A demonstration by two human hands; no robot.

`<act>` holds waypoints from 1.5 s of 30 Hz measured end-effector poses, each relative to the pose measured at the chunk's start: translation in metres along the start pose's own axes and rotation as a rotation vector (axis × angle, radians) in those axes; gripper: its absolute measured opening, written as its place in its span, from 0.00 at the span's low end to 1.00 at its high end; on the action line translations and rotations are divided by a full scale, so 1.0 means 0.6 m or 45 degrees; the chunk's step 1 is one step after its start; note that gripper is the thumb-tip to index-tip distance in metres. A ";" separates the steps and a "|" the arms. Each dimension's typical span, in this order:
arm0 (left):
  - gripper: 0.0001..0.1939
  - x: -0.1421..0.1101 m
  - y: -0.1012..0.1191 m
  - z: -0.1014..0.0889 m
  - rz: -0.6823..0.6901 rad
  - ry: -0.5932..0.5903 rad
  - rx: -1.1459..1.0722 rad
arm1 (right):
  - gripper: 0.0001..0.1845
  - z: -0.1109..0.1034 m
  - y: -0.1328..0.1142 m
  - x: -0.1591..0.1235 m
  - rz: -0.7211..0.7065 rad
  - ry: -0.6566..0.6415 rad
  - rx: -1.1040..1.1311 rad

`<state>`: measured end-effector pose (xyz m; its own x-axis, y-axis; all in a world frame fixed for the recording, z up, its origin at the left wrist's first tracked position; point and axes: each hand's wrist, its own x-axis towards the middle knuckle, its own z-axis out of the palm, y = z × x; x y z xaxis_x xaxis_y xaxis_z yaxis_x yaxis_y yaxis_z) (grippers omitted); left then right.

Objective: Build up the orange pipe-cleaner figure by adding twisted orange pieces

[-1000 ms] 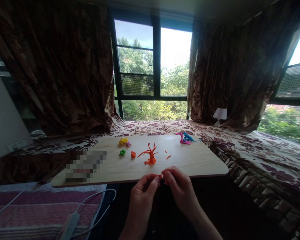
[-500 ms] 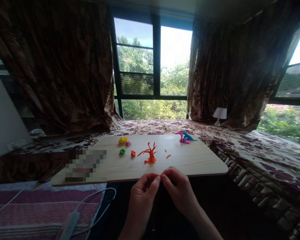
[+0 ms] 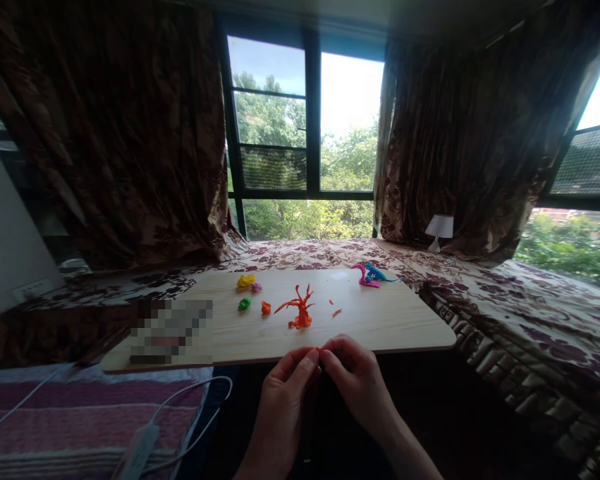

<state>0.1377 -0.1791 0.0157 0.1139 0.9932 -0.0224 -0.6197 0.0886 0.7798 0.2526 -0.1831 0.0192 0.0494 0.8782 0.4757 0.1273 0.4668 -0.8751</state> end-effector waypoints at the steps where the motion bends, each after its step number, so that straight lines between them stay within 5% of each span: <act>1: 0.11 0.001 -0.002 -0.001 0.000 -0.009 0.013 | 0.06 0.000 0.001 0.000 -0.001 0.001 -0.002; 18: 0.10 -0.010 0.009 0.009 0.149 0.088 0.440 | 0.05 -0.008 0.003 0.001 -0.123 0.009 -0.214; 33: 0.14 0.001 -0.002 0.000 0.043 0.175 0.155 | 0.05 -0.005 -0.005 -0.001 -0.070 0.026 -0.119; 45: 0.12 -0.012 0.012 0.017 0.164 0.123 0.417 | 0.04 -0.006 0.001 0.003 -0.093 0.034 -0.210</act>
<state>0.1403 -0.1864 0.0280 -0.0326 0.9986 0.0424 -0.3409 -0.0510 0.9387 0.2566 -0.1819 0.0198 0.0600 0.8387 0.5413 0.2920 0.5038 -0.8130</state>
